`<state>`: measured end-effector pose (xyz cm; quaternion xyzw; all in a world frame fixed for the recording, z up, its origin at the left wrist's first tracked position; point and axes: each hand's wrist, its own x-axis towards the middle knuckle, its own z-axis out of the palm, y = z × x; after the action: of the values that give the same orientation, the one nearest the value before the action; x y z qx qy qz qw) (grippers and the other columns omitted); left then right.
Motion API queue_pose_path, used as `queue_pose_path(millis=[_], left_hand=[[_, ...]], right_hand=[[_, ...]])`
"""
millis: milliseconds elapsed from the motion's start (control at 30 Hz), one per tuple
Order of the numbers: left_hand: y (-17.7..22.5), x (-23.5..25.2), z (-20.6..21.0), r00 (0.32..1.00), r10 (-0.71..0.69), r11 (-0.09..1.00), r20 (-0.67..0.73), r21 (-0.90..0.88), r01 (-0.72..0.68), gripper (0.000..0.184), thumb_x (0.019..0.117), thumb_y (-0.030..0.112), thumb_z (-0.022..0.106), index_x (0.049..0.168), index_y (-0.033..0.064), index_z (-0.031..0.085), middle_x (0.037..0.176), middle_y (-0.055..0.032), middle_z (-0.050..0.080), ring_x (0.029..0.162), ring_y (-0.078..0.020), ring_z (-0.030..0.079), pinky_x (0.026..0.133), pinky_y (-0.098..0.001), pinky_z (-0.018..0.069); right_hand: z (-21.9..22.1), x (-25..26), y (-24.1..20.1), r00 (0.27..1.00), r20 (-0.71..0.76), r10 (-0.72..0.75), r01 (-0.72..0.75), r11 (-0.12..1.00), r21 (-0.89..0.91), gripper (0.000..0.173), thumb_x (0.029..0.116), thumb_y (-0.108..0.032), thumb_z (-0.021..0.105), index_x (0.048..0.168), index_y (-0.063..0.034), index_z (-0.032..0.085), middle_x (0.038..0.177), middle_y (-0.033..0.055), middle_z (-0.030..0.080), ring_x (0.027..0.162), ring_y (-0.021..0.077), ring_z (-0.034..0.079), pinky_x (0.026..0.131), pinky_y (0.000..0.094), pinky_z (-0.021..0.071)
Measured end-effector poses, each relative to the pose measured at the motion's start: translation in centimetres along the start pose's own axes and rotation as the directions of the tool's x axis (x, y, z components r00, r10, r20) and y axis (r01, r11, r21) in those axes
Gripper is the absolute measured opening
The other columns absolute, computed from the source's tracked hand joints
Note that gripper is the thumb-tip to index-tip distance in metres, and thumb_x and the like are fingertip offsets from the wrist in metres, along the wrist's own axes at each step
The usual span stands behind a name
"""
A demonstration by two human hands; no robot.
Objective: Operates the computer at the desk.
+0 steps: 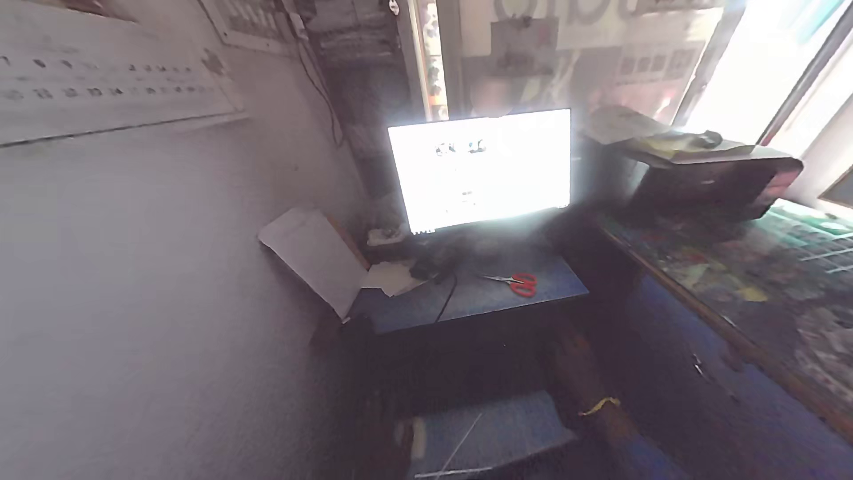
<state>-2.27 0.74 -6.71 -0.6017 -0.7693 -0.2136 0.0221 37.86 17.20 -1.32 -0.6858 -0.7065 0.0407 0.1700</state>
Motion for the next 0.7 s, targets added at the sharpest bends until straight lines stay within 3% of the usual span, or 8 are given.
queue_pose_path(millis=[233, 433, 533, 600, 700], left_hand=[[0.0, -0.1, 0.2, 1.000, -0.015, 1.000, -0.006, 0.007, 0.015, 0.073, 0.1013, 0.057, 0.044, 0.156, 0.0091, 0.041, 0.164, -0.0230, 0.031, 0.155, -0.0402, 0.024, 0.126, -0.0565, 0.0149], [0.0, 0.4, 0.0, 0.999, -0.016, 0.999, 0.035, 0.037, 0.015, 0.070, 0.1000, 0.055, 0.047, 0.156, 0.0138, 0.042, 0.165, -0.0206, 0.029, 0.155, -0.0385, 0.024, 0.126, -0.0560, 0.0181], [0.0, 0.4, 0.2, 0.999, -0.017, 0.999, 0.028, 0.028, 0.016, 0.071, 0.0999, 0.056, 0.046, 0.157, 0.0141, 0.041, 0.166, -0.0199, 0.029, 0.155, -0.0385, 0.024, 0.126, -0.0559, 0.0180], [0.2, 0.7, 0.1, 1.000, -0.002, 1.000, 0.004, 0.001, 0.002, 0.071, 0.0998, 0.053, 0.050, 0.158, 0.0132, 0.040, 0.166, -0.0206, 0.029, 0.155, -0.0390, 0.024, 0.125, -0.0560, 0.0203], [1.1, 1.2, -1.1, 0.999, 0.023, 0.999, -0.025, -0.045, -0.024, 0.067, 0.0963, 0.048, 0.052, 0.155, 0.0154, 0.044, 0.162, -0.0228, 0.035, 0.151, -0.0405, 0.030, 0.122, -0.0568, 0.0270]], right_hand=[[0.6, 0.4, 0.9, 0.999, -0.028, -0.022, 0.021, 0.999, -0.035, 0.047, 0.1059, -0.037, 0.044, 0.138, -0.0084, 0.063, 0.149, 0.0181, 0.054, 0.140, 0.0365, 0.049, 0.118, 0.0511, 0.0384], [1.5, 0.6, 1.4, 0.995, -0.081, -0.051, 0.046, 0.997, -0.060, 0.046, 0.1056, -0.037, 0.044, 0.136, -0.0084, 0.065, 0.146, 0.0194, 0.057, 0.138, 0.0380, 0.051, 0.116, 0.0515, 0.0411], [0.7, 0.7, 0.9, 1.000, -0.001, 0.023, -0.023, 1.000, -0.001, 0.051, 0.1069, -0.040, 0.042, 0.142, -0.0082, 0.060, 0.149, 0.0201, 0.054, 0.140, 0.0367, 0.050, 0.117, 0.0521, 0.0403], [-0.6, 0.7, 0.1, 0.993, 0.033, 0.109, -0.111, 0.992, 0.064, 0.051, 0.1056, -0.042, 0.045, 0.142, -0.0093, 0.060, 0.143, 0.0185, 0.060, 0.133, 0.0347, 0.057, 0.111, 0.0533, 0.0467], [-2.1, 0.0, -1.2, 0.996, 0.054, 0.077, -0.077, 0.997, -0.008, 0.047, 0.1064, -0.034, 0.045, 0.140, -0.0050, 0.060, 0.141, 0.0215, 0.060, 0.132, 0.0381, 0.056, 0.109, 0.0562, 0.0464]])
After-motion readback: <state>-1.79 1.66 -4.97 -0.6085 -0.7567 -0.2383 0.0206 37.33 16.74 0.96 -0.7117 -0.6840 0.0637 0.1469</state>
